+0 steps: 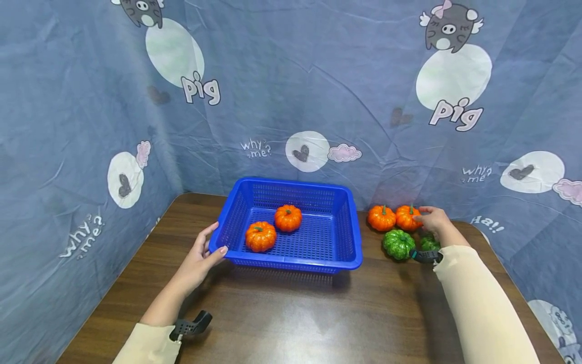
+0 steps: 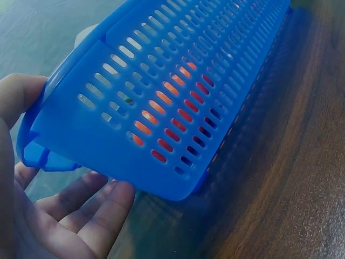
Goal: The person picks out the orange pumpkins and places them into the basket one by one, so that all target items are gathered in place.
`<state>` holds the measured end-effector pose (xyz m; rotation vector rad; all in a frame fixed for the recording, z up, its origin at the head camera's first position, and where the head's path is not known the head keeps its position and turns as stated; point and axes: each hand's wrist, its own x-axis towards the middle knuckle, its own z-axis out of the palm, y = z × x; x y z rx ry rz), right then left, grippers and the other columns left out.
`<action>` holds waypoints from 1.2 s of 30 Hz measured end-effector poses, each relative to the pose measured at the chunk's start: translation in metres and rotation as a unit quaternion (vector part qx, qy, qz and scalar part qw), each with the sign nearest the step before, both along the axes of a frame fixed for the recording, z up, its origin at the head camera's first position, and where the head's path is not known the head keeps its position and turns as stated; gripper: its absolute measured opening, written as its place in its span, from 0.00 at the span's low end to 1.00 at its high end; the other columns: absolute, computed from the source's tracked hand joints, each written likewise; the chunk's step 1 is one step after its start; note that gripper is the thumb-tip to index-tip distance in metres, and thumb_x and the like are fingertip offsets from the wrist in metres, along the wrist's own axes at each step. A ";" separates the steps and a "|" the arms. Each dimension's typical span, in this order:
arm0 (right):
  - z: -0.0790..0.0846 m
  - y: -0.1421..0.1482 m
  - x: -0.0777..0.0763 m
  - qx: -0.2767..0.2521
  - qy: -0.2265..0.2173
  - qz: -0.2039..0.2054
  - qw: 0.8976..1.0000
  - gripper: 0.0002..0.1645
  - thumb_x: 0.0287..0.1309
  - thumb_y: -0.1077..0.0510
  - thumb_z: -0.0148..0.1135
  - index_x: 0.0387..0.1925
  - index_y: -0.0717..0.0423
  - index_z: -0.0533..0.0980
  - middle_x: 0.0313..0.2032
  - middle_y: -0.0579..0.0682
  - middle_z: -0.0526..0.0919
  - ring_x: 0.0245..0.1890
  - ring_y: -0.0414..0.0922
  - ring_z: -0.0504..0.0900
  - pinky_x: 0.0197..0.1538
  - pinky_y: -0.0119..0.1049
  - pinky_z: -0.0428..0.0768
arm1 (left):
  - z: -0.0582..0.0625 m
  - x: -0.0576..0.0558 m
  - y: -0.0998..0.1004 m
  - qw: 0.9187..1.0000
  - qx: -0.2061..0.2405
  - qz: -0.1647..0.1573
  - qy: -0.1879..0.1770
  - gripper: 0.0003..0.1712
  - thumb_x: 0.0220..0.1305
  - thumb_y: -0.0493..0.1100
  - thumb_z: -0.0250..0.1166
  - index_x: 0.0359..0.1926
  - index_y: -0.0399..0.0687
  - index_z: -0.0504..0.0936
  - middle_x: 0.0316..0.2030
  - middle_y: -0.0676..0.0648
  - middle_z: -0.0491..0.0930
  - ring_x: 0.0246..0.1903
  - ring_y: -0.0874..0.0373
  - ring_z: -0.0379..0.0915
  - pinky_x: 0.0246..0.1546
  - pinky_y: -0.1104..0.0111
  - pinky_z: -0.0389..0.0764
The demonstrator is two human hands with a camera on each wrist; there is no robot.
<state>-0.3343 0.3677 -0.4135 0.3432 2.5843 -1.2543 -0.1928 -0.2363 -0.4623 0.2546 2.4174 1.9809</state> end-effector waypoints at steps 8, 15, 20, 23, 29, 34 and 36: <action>0.003 -0.002 0.000 0.012 -0.001 0.034 0.999 0.39 0.72 0.59 0.52 0.75 0.70 0.48 0.71 0.77 0.51 0.66 0.71 0.64 0.65 0.59 0.70 | 0.001 0.001 0.001 1.000 0.008 0.003 0.003 0.42 0.74 0.41 0.60 0.78 0.48 0.46 0.64 0.25 0.65 0.53 0.56 0.76 0.50 0.73 0.79; 0.001 -0.002 0.000 -0.012 0.002 0.045 0.999 0.41 0.70 0.66 0.53 0.74 0.73 0.44 0.70 0.79 0.51 0.66 0.70 0.63 0.67 0.56 0.69 | 0.000 0.000 0.000 1.000 0.011 0.001 0.007 0.41 0.74 0.41 0.59 0.78 0.47 0.46 0.64 0.24 0.65 0.51 0.61 0.76 0.50 0.73 0.80; -0.004 0.000 -0.003 0.006 0.011 0.054 0.998 0.42 0.68 0.65 0.58 0.73 0.75 0.48 0.66 0.80 0.58 0.60 0.66 0.71 0.61 0.51 0.75 | -0.002 0.000 0.001 1.000 0.001 0.005 0.003 0.42 0.74 0.42 0.60 0.78 0.49 0.46 0.64 0.26 0.65 0.56 0.45 0.74 0.51 0.71 0.80; -0.006 0.001 -0.005 0.014 0.013 0.057 0.998 0.43 0.67 0.64 0.60 0.72 0.76 0.50 0.65 0.80 0.61 0.58 0.64 0.73 0.58 0.47 0.78 | -0.002 0.000 0.001 1.000 -0.004 0.005 0.002 0.42 0.74 0.43 0.59 0.78 0.49 0.46 0.65 0.26 0.64 0.56 0.45 0.75 0.52 0.70 0.80; -0.006 0.004 -0.006 0.010 0.014 0.048 0.999 0.44 0.64 0.63 0.64 0.72 0.75 0.52 0.62 0.78 0.65 0.49 0.56 0.77 0.52 0.43 0.80 | 0.000 0.001 0.001 1.000 -0.004 0.003 0.002 0.42 0.74 0.42 0.59 0.78 0.47 0.45 0.65 0.25 0.64 0.52 0.59 0.76 0.51 0.72 0.80; 0.000 0.003 0.000 0.014 0.027 0.044 0.999 0.43 0.65 0.62 0.64 0.72 0.73 0.52 0.63 0.78 0.64 0.46 0.54 0.79 0.49 0.41 0.82 | 0.000 0.001 0.001 1.000 -0.005 0.006 0.002 0.42 0.74 0.42 0.59 0.78 0.48 0.46 0.64 0.26 0.65 0.50 0.65 0.76 0.51 0.71 0.80; 0.003 0.002 0.003 0.010 0.035 0.044 0.998 0.43 0.66 0.63 0.63 0.72 0.74 0.52 0.64 0.79 0.63 0.46 0.54 0.80 0.48 0.39 0.82 | 0.000 0.001 0.001 1.000 -0.006 0.007 0.003 0.42 0.74 0.42 0.60 0.78 0.48 0.46 0.64 0.26 0.65 0.49 0.67 0.76 0.51 0.70 0.81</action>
